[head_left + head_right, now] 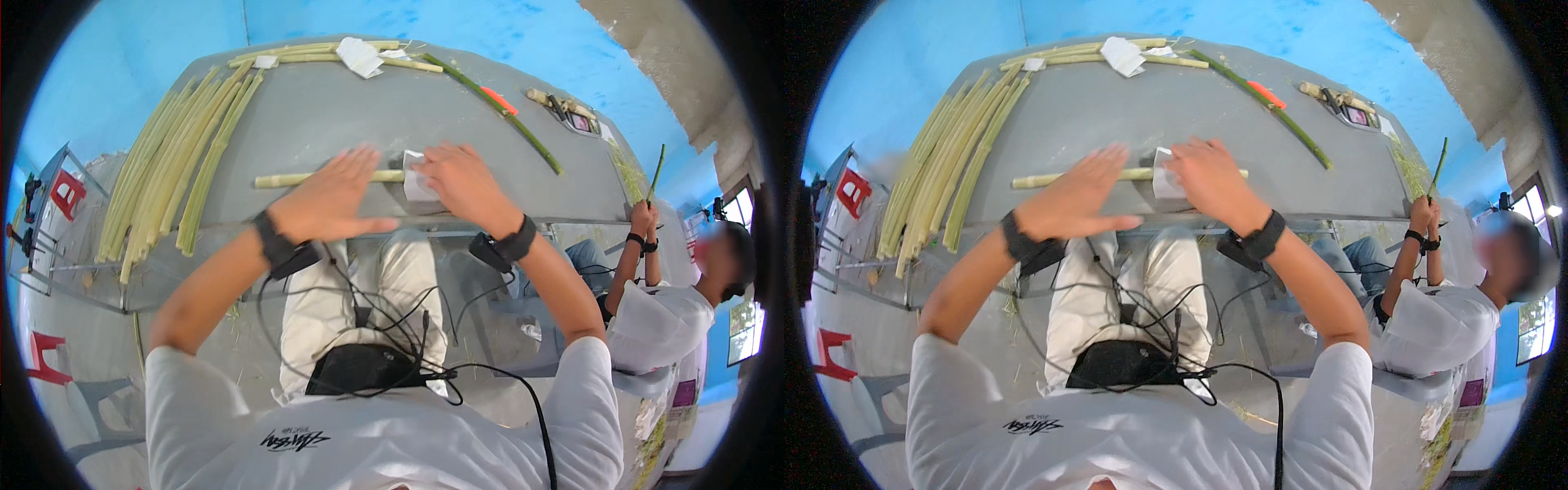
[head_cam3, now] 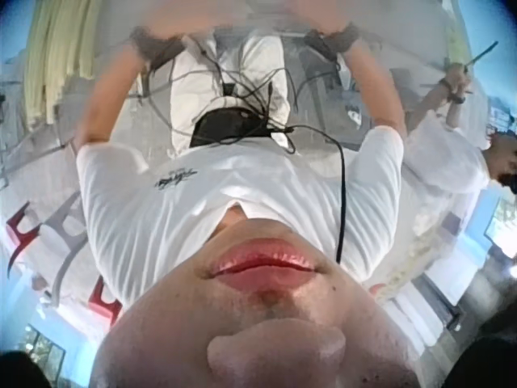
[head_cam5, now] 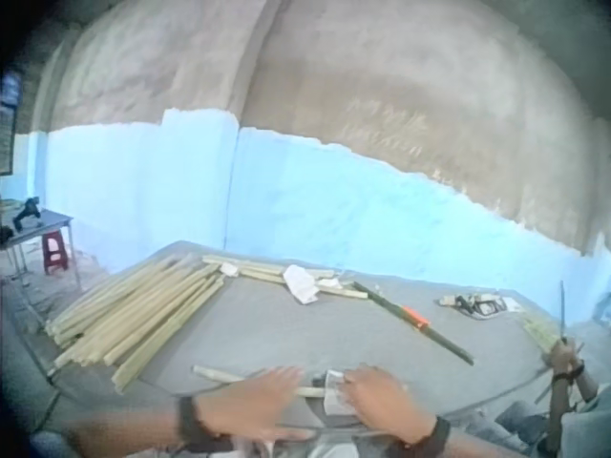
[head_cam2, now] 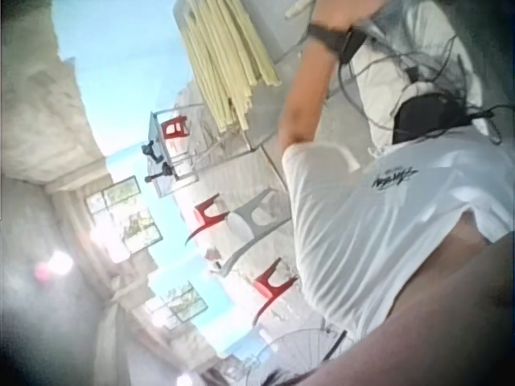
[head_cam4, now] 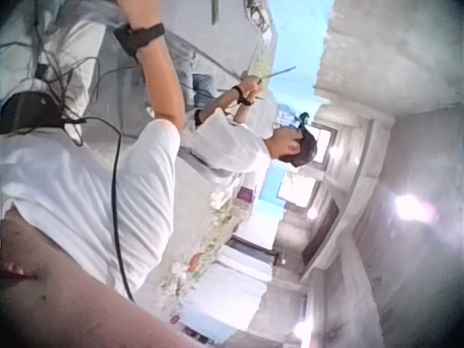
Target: The recorder uses a cloth to wipe down and clean bamboo sticks on a table in a workshop environment.
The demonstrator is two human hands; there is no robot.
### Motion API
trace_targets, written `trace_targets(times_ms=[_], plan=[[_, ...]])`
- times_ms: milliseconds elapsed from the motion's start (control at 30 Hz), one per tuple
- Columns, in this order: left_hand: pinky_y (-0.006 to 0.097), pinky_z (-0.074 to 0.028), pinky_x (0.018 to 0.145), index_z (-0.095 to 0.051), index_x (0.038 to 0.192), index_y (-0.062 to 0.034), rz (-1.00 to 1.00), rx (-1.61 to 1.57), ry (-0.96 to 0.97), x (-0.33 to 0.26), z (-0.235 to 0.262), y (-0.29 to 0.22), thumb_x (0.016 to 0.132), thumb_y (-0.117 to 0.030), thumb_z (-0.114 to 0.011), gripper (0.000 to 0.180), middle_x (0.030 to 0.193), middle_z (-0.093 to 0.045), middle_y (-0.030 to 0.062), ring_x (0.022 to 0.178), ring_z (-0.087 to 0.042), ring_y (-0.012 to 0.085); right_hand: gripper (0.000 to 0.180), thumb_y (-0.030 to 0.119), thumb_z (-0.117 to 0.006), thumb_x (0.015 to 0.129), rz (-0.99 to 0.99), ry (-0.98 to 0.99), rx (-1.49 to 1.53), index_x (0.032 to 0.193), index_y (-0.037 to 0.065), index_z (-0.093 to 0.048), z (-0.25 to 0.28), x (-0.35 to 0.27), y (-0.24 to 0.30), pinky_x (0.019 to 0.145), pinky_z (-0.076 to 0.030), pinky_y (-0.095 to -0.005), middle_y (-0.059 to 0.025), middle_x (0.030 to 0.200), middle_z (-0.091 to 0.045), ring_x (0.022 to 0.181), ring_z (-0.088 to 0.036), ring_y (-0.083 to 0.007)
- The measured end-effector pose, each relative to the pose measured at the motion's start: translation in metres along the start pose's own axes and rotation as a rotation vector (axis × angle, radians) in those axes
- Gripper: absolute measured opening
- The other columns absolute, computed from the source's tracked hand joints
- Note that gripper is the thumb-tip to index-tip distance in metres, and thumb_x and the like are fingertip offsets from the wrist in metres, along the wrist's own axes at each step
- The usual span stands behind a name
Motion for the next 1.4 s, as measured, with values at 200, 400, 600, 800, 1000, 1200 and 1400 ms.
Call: trace_targets(times_ms=[200,400,600,800,1000,1200,1400], plan=[[0.050,-0.020,0.136,-0.019,0.168,0.0125,-0.053,0.041,-0.054,-0.018,0.009,0.000,0.103,-0.071,-0.057,0.112,0.175,-0.027,0.0312,0.165,-0.025,0.0411,0.035,0.012,-0.075,0.091,-0.087,-0.110,-0.024,0.125,0.020,-0.080,0.009,-0.045,-0.048,0.102,-0.048,-0.0482,-0.0064,0.122,-0.070,0.118,-0.063,-0.0300],[0.050,-0.017,0.136,-0.020,0.169,0.0101,0.032,0.079,-0.018,-0.079,0.026,0.015,0.103,-0.065,-0.060,0.107,0.176,-0.025,0.0290,0.166,-0.022,0.0402,0.037,0.010,-0.075,0.089,-0.265,0.119,-0.112,0.125,0.020,-0.080,0.010,-0.073,-0.074,0.101,-0.047,-0.0477,-0.0074,0.116,-0.069,0.117,-0.063,-0.0305],[0.051,-0.018,0.136,-0.024,0.168,0.0106,-0.012,0.025,-0.066,-0.028,0.009,-0.011,0.103,-0.063,-0.062,0.104,0.176,-0.026,0.0293,0.166,-0.022,0.0403,0.036,0.005,-0.072,0.087,-0.026,-0.120,-0.011,0.120,0.014,-0.080,0.004,-0.020,-0.001,0.097,-0.048,-0.0441,-0.0063,0.107,-0.068,0.114,-0.063,-0.0288],[0.051,-0.022,0.134,-0.029,0.166,0.0110,-0.049,0.028,-0.145,-0.011,0.011,-0.027,0.100,-0.060,-0.067,0.104,0.174,-0.032,0.0281,0.164,-0.027,0.0394,0.034,0.004,-0.070,0.089,-0.069,-0.120,0.141,0.120,0.014,-0.080,0.009,-0.022,-0.015,0.095,-0.048,-0.0436,-0.0051,0.107,-0.067,0.110,-0.063,-0.0291],[0.052,-0.019,0.136,-0.021,0.171,0.0052,0.164,0.050,0.039,-0.053,0.032,0.022,0.098,-0.054,-0.071,0.106,0.177,-0.026,0.0267,0.166,-0.024,0.0388,0.040,0.005,-0.072,0.088,-0.174,0.025,0.021,0.126,0.015,-0.079,0.016,-0.059,-0.072,0.093,-0.049,-0.0427,-0.0048,0.106,-0.066,0.109,-0.063,-0.0269],[0.050,-0.020,0.135,-0.020,0.169,0.0089,0.135,0.013,0.008,-0.007,0.022,0.022,0.100,-0.059,-0.068,0.108,0.176,-0.026,0.0296,0.165,-0.025,0.0404,0.035,0.005,-0.071,0.089,0.022,-0.138,0.141,0.123,0.003,-0.077,0.010,-0.006,-0.009,0.094,-0.048,-0.0424,-0.0079,0.102,-0.063,0.106,-0.062,-0.0282],[0.052,-0.019,0.135,-0.021,0.169,0.0086,0.113,-0.030,0.079,-0.019,0.024,0.008,0.099,-0.054,-0.071,0.107,0.176,-0.026,0.0290,0.166,-0.023,0.0405,0.028,0.015,-0.076,0.092,-0.004,-0.141,0.187,0.120,0.011,-0.081,0.009,-0.015,-0.025,0.095,-0.048,-0.0429,-0.0054,0.102,-0.065,0.105,-0.063,-0.0269]])
Point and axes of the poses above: each hand's wrist, its own x-axis towards the middle knuckle, its own z-axis out of the back of the hand, y = z × x, the point moved 9 cm from there along x, towards the middle knuckle
